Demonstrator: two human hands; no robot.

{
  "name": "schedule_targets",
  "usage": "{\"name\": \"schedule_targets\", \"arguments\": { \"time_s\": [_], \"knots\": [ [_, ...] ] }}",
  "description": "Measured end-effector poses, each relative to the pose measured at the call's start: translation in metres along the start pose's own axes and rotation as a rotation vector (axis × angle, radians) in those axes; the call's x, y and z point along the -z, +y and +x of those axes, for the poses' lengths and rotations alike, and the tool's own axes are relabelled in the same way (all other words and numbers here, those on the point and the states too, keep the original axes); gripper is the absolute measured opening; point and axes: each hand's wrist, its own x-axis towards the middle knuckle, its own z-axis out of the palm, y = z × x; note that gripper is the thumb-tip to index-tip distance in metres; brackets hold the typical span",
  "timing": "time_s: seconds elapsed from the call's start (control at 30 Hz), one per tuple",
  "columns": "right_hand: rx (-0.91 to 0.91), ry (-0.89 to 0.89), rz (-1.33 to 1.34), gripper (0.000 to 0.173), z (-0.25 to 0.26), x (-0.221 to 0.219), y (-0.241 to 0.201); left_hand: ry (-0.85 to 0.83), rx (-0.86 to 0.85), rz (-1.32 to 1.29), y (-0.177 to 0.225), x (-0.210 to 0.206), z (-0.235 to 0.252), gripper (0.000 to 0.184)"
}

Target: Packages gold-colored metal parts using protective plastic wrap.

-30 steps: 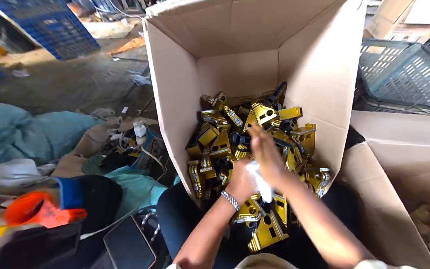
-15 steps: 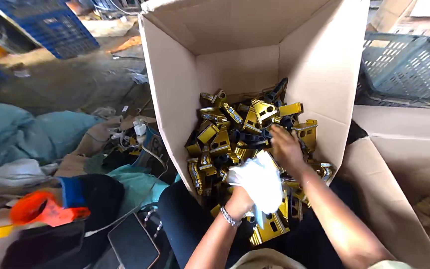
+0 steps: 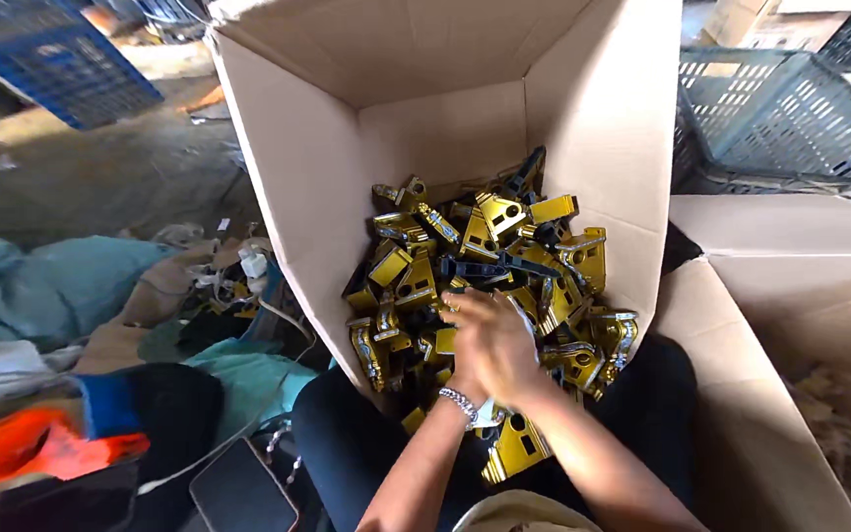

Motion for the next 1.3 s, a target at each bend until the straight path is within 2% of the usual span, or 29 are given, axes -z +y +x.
{"name": "schedule_targets", "arguments": {
  "time_s": [0.07, 0.1, 0.17, 0.2, 0.27, 0.33, 0.37, 0.4, 0.47, 0.5, 0.57, 0.63, 0.67, 0.73, 0.8, 0.83, 0.87, 0.9, 0.93, 0.97, 1.03, 1.1, 1.13, 1.23, 1.3],
  "knots": [
    [-0.244, 0.033, 0.229, 0.059, 0.012, 0.018, 0.031, 0.032, -0.159, -0.109, 0.018, 0.011, -0.027, 0.034],
    [-0.324, 0.142, 0.26, 0.054, 0.015, 0.021, 0.043, 0.01, -0.237, -0.242, 0.022, 0.011, -0.04, 0.03],
    [-0.431, 0.362, 0.35, 0.041, 0.011, 0.011, 0.038, -0.021, -0.343, -0.508, 0.027, 0.008, -0.053, 0.028],
    [-0.514, 0.412, 0.474, 0.037, 0.008, 0.007, 0.029, 0.007, -0.321, -0.558, 0.029, 0.008, -0.053, 0.028],
    [-0.727, 0.325, 0.656, 0.036, -0.001, 0.012, 0.025, 0.038, -0.169, -0.526, 0.022, 0.013, -0.046, 0.033],
    [-0.923, 0.241, 0.69, 0.04, -0.006, 0.023, 0.034, 0.019, -0.108, -0.308, 0.006, 0.021, -0.036, 0.043],
    [-0.956, 0.213, 0.67, 0.044, -0.003, 0.029, 0.037, -0.022, -0.089, -0.164, 0.001, 0.026, -0.03, 0.046],
    [-0.938, 0.16, 0.621, 0.048, 0.0, 0.033, 0.036, -0.091, -0.06, -0.022, 0.0, 0.032, -0.027, 0.049],
    [-0.717, -0.074, 0.436, 0.053, 0.0, 0.035, 0.024, -0.257, 0.002, 0.151, 0.007, 0.036, -0.028, 0.045],
    [-0.539, -0.19, 0.304, 0.054, 0.0, 0.031, 0.015, -0.245, -0.04, 0.145, 0.006, 0.032, -0.032, 0.04],
    [-0.231, -0.283, 0.145, 0.057, 0.004, 0.025, 0.013, -0.018, -0.28, 0.042, -0.001, 0.016, -0.042, 0.031],
    [-0.261, -0.346, 0.2, 0.055, 0.006, 0.028, 0.035, 0.168, -0.416, 0.018, 0.006, 0.011, -0.047, 0.024],
    [-0.277, -0.36, 0.182, 0.051, 0.0, 0.029, 0.04, 0.239, -0.453, 0.044, 0.012, 0.016, -0.044, 0.028],
    [-0.358, -0.459, 0.145, 0.044, -0.011, 0.027, 0.014, 0.304, -0.461, 0.126, 0.027, 0.037, -0.02, 0.042],
    [-0.405, -0.484, 0.168, 0.037, -0.026, 0.018, 0.0, 0.326, -0.474, 0.198, 0.03, 0.054, -0.003, 0.037],
    [-0.489, -0.378, 0.192, 0.035, -0.025, 0.02, 0.005, 0.328, -0.514, 0.232, 0.028, 0.06, 0.001, 0.036],
    [-0.581, -0.193, 0.254, 0.036, -0.017, 0.026, 0.018, 0.316, -0.566, 0.265, 0.026, 0.063, 0.002, 0.038],
    [-0.643, -0.027, 0.363, 0.042, -0.006, 0.037, 0.033, 0.29, -0.603, 0.307, 0.022, 0.063, -0.001, 0.039],
    [-0.668, 0.063, 0.438, 0.05, 0.008, 0.049, 0.043, 0.257, -0.611, 0.346, 0.017, 0.059, -0.006, 0.039],
    [-0.627, 0.058, 0.439, 0.059, 0.018, 0.058, 0.041, 0.216, -0.585, 0.371, 0.012, 0.053, -0.012, 0.039],
    [-0.368, -0.113, 0.25, 0.074, 0.019, 0.049, 0.019, 0.127, -0.461, 0.312, 0.006, 0.034, -0.024, 0.036],
    [-0.086, -0.203, 0.103, 0.069, 0.015, 0.028, 0.005, 0.173, -0.407, 0.163, 0.011, 0.018, -0.031, 0.033],
    [-0.074, -0.245, 0.125, 0.07, 0.017, 0.026, 0.008, 0.209, -0.4, 0.126, 0.015, 0.014, -0.034, 0.034],
    [-0.302, -0.236, 0.293, 0.068, 0.019, 0.029, 0.025, 0.241, -0.447, 0.136, 0.024, 0.017, -0.03, 0.034],
    [-0.239, -0.169, 0.232, 0.073, 0.001, 0.019, 0.018, 0.17, -0.368, 0.056, 0.024, 0.025, -0.023, 0.026]
  ]
}}
